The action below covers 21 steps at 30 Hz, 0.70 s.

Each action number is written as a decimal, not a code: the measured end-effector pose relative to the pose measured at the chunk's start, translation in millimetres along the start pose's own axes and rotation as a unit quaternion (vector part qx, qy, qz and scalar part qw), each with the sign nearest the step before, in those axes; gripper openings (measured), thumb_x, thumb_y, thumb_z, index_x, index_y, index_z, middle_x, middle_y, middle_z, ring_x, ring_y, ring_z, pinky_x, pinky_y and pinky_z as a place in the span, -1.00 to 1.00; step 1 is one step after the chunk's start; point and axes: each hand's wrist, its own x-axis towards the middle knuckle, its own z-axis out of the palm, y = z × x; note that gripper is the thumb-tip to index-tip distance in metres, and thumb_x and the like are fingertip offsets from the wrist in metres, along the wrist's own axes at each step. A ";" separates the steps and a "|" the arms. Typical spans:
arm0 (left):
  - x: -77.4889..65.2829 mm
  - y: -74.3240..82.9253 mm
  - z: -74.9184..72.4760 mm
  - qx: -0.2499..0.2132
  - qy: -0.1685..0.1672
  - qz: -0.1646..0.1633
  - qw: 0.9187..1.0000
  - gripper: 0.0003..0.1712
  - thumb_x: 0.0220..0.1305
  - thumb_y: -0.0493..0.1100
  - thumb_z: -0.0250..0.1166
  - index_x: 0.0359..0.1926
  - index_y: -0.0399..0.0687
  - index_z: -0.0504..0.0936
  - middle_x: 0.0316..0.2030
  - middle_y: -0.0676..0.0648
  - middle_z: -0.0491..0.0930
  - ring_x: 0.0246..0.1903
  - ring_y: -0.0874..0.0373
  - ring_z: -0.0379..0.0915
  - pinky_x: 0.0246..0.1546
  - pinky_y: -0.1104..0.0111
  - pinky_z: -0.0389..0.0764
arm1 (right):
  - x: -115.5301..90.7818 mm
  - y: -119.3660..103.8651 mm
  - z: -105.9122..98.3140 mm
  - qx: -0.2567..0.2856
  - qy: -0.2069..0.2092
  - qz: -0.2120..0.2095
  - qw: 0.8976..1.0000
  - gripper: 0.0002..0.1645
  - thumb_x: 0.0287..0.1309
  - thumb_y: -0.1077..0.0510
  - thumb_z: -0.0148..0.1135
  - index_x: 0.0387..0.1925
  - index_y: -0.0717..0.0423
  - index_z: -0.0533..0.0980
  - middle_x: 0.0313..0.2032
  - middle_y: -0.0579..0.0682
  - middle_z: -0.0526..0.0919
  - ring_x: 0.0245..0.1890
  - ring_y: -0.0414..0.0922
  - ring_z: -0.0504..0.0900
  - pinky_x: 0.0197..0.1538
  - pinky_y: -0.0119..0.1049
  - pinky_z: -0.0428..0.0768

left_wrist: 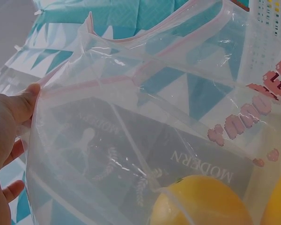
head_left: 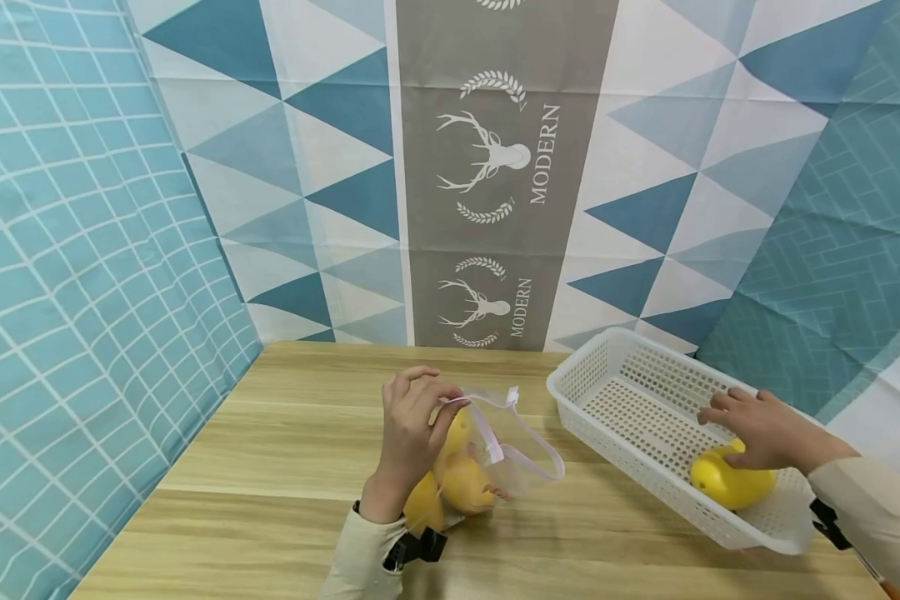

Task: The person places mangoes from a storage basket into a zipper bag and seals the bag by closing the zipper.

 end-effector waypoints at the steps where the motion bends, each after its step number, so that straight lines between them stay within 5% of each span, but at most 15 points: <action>1: -0.1 -0.2 -0.1 0.000 0.001 0.001 1.000 -0.71 0.43 -0.03 0.19 -0.36 -0.14 0.58 -0.45 -0.02 0.61 -0.15 -0.14 0.51 -0.09 -0.02 0.30 | -0.7 0.4 0.5 -0.004 -0.003 -0.004 1.000 -0.42 -0.30 -0.06 0.63 -0.14 -0.10 0.60 -0.19 -0.07 0.55 -0.17 0.03 0.50 -0.27 0.00 0.47; 10: -0.3 -0.1 -0.8 0.001 0.002 0.005 1.000 -0.69 0.44 -0.03 0.18 -0.37 -0.15 0.58 -0.45 -0.03 0.62 -0.16 -0.13 0.50 -0.09 -0.03 0.31 | -5.3 0.4 6.1 -0.008 -0.056 -0.015 0.998 -0.38 -0.39 -0.07 0.65 -0.16 -0.11 0.58 -0.26 -0.17 0.47 -0.26 -0.07 0.43 -0.32 -0.05 0.45; 16: 0.3 0.5 0.0 -0.001 -0.002 0.003 1.000 -0.70 0.44 -0.04 0.18 -0.36 -0.15 0.59 -0.45 -0.03 0.62 -0.15 -0.12 0.50 -0.08 -0.04 0.31 | -7.0 0.6 9.5 -0.008 -0.093 -0.023 0.995 -0.32 -0.45 -0.09 0.69 -0.16 -0.12 0.58 -0.28 -0.17 0.46 -0.28 -0.06 0.43 -0.28 0.10 0.51; 21: -0.9 1.0 0.5 -0.004 -0.006 -0.002 1.000 -0.71 0.43 -0.04 0.20 -0.37 -0.15 0.58 -0.44 -0.03 0.62 -0.14 -0.12 0.51 -0.07 -0.03 0.31 | -9.6 -0.5 12.1 -0.024 -0.091 -0.039 0.995 -0.33 -0.48 -0.10 0.69 -0.20 -0.14 0.56 -0.33 -0.16 0.41 -0.32 -0.08 0.39 -0.33 0.06 0.50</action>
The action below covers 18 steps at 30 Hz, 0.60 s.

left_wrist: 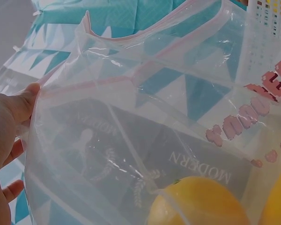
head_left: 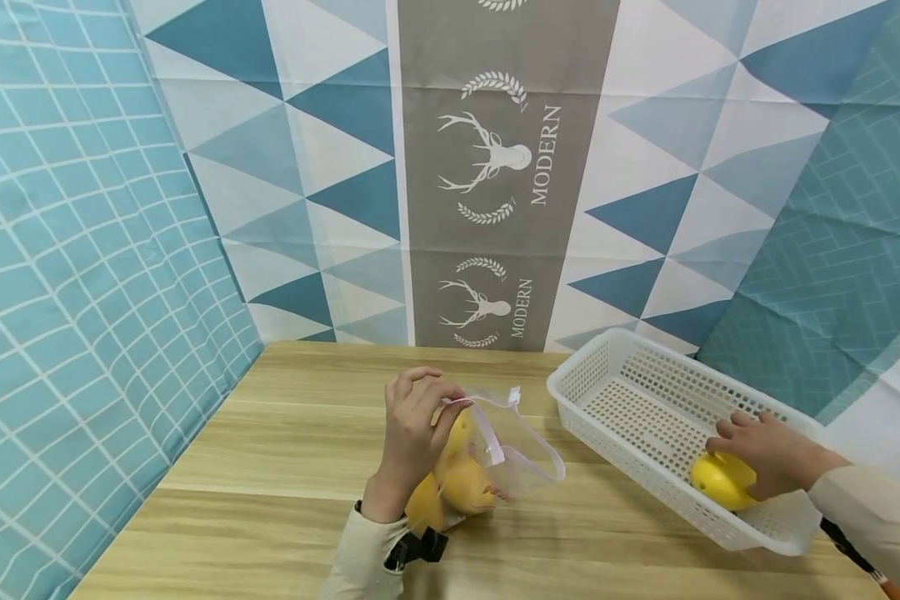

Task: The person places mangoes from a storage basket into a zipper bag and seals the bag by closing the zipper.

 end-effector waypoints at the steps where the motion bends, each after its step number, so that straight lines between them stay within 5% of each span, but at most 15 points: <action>1: -0.5 -0.1 0.3 0.000 -0.001 -0.001 1.000 -0.70 0.43 -0.03 0.20 -0.37 -0.14 0.58 -0.44 -0.03 0.62 -0.13 -0.11 0.51 -0.07 -0.03 0.31 | -0.6 -0.4 0.4 -0.005 0.002 -0.002 1.000 -0.33 -0.49 -0.10 0.69 -0.20 -0.14 0.56 -0.33 -0.16 0.41 -0.32 -0.08 0.39 -0.34 0.05 0.50; 18: -1.6 -1.5 -0.1 0.003 -0.002 -0.002 1.000 -0.69 0.42 -0.02 0.20 -0.37 -0.14 0.58 -0.44 -0.03 0.63 -0.12 -0.11 0.51 -0.07 -0.03 0.31 | 2.2 -3.8 18.6 0.026 0.002 0.001 1.000 -0.17 -0.63 -0.01 0.76 -0.11 -0.10 0.57 -0.29 -0.16 0.47 -0.28 -0.04 0.44 -0.20 0.17 0.55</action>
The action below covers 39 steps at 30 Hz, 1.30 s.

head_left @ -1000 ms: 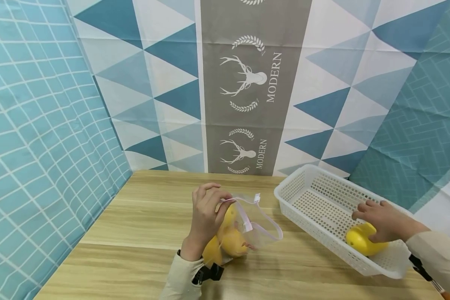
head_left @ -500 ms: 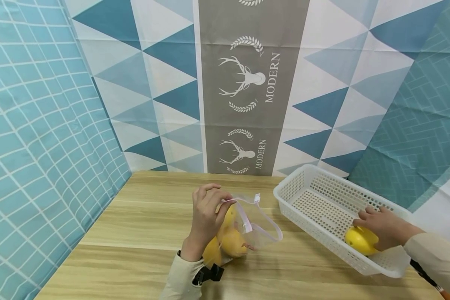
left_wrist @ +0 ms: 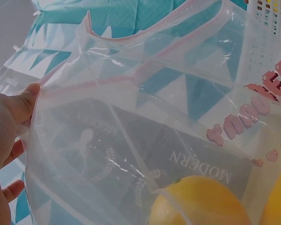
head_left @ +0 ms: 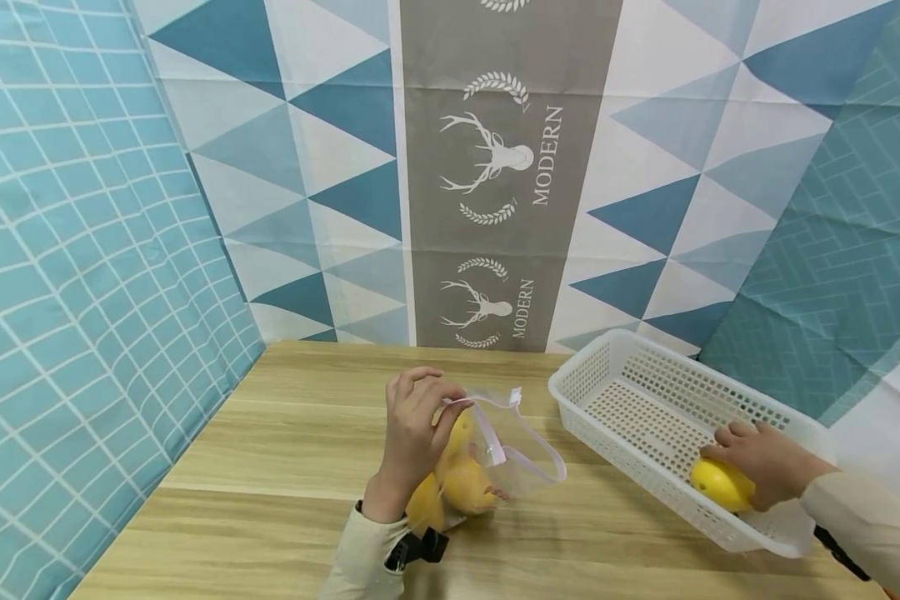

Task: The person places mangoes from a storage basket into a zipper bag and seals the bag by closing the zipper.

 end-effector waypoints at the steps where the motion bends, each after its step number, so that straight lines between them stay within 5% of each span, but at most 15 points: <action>1: 0.0 0.0 0.0 0.001 0.000 0.000 1.000 -0.69 0.42 -0.01 0.20 -0.37 -0.14 0.58 -0.44 -0.03 0.63 -0.12 -0.11 0.51 -0.07 -0.03 0.31 | -0.2 -0.2 0.8 -0.003 0.002 0.000 1.000 -0.18 -0.62 -0.02 0.76 -0.11 -0.11 0.57 -0.29 -0.17 0.47 -0.28 -0.04 0.44 -0.19 0.16 0.55; 8: -0.5 0.3 0.3 0.006 0.001 0.003 1.000 -0.69 0.43 -0.01 0.19 -0.36 -0.13 0.58 -0.44 -0.02 0.63 -0.12 -0.10 0.51 -0.07 -0.03 0.32 | -0.9 -0.1 -0.2 -0.021 0.006 -0.005 1.000 -0.15 -0.62 -0.13 0.74 -0.09 -0.09 0.60 -0.27 -0.11 0.50 -0.26 0.00 0.46 -0.21 0.22 0.53; 29: -1.5 0.7 0.0 0.002 0.000 0.001 1.000 -0.68 0.43 0.00 0.19 -0.36 -0.14 0.59 -0.43 -0.03 0.63 -0.13 -0.13 0.51 -0.08 -0.03 0.30 | 0.7 -3.2 -0.7 -0.034 0.020 -0.004 0.999 -0.24 -0.58 -0.20 0.68 -0.16 -0.17 0.57 -0.33 -0.20 0.45 -0.33 -0.12 0.39 -0.36 -0.03 0.42; 39: -0.5 0.1 -0.2 0.001 0.001 0.002 1.000 -0.70 0.43 -0.01 0.20 -0.36 -0.13 0.58 -0.43 -0.02 0.63 -0.12 -0.12 0.51 -0.08 -0.02 0.31 | -1.1 -1.5 -5.0 -0.031 0.053 0.007 0.998 -0.24 -0.52 -0.25 0.65 -0.16 -0.10 0.57 -0.33 -0.21 0.43 -0.33 -0.13 0.38 -0.35 0.10 0.49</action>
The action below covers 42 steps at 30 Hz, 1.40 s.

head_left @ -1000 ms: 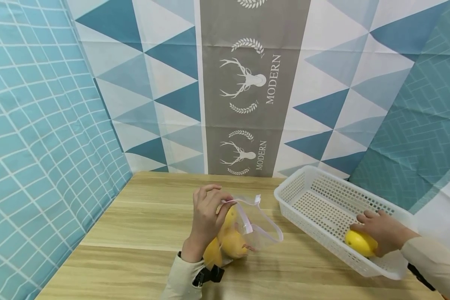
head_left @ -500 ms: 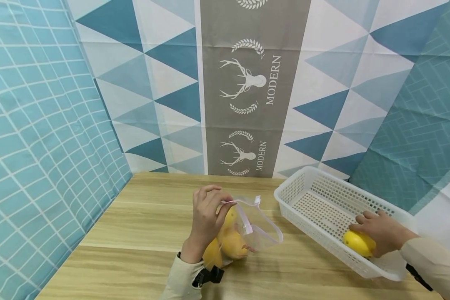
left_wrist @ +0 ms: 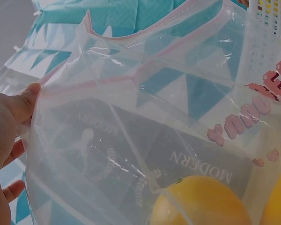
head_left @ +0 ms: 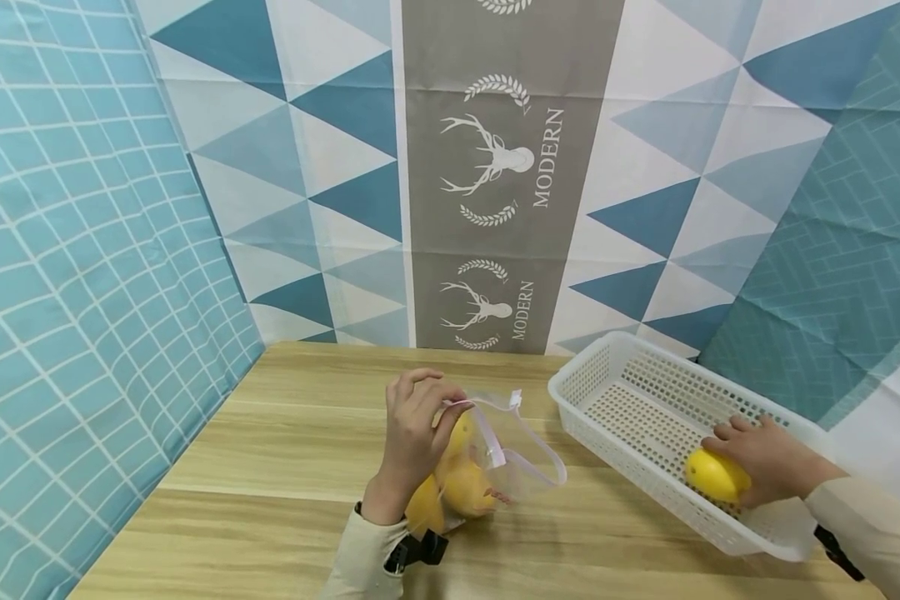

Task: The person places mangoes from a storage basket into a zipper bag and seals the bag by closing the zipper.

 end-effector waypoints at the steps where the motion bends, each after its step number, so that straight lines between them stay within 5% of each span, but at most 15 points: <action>1: 0.3 0.1 -0.1 -0.001 0.000 0.000 1.000 -0.70 0.42 -0.01 0.20 -0.36 -0.13 0.58 -0.43 -0.02 0.63 -0.12 -0.12 0.51 -0.08 -0.02 0.31 | -0.2 0.4 -0.7 -0.001 0.005 0.001 1.000 -0.24 -0.52 -0.25 0.64 -0.16 -0.10 0.57 -0.33 -0.21 0.42 -0.33 -0.13 0.38 -0.35 0.13 0.50; 22: -0.3 1.9 -0.5 -0.001 -0.004 -0.002 1.000 -0.70 0.43 -0.02 0.19 -0.35 -0.14 0.58 -0.43 -0.02 0.62 -0.12 -0.12 0.50 -0.08 -0.03 0.31 | 1.0 10.8 -31.4 -0.043 0.116 0.028 0.992 -0.14 -0.58 -0.19 0.68 -0.09 0.02 0.56 -0.30 -0.11 0.50 -0.30 -0.04 0.46 -0.42 -0.09 0.42; 42: 0.9 1.2 1.4 -0.003 -0.002 0.000 1.000 -0.70 0.42 -0.01 0.20 -0.35 -0.14 0.58 -0.44 -0.02 0.61 -0.12 -0.10 0.51 -0.08 -0.01 0.31 | 4.8 17.1 -70.5 -0.067 0.186 0.058 0.979 -0.04 -0.55 -0.16 0.67 0.02 0.14 0.53 -0.18 0.13 0.58 -0.20 0.15 0.51 -0.38 0.07 0.48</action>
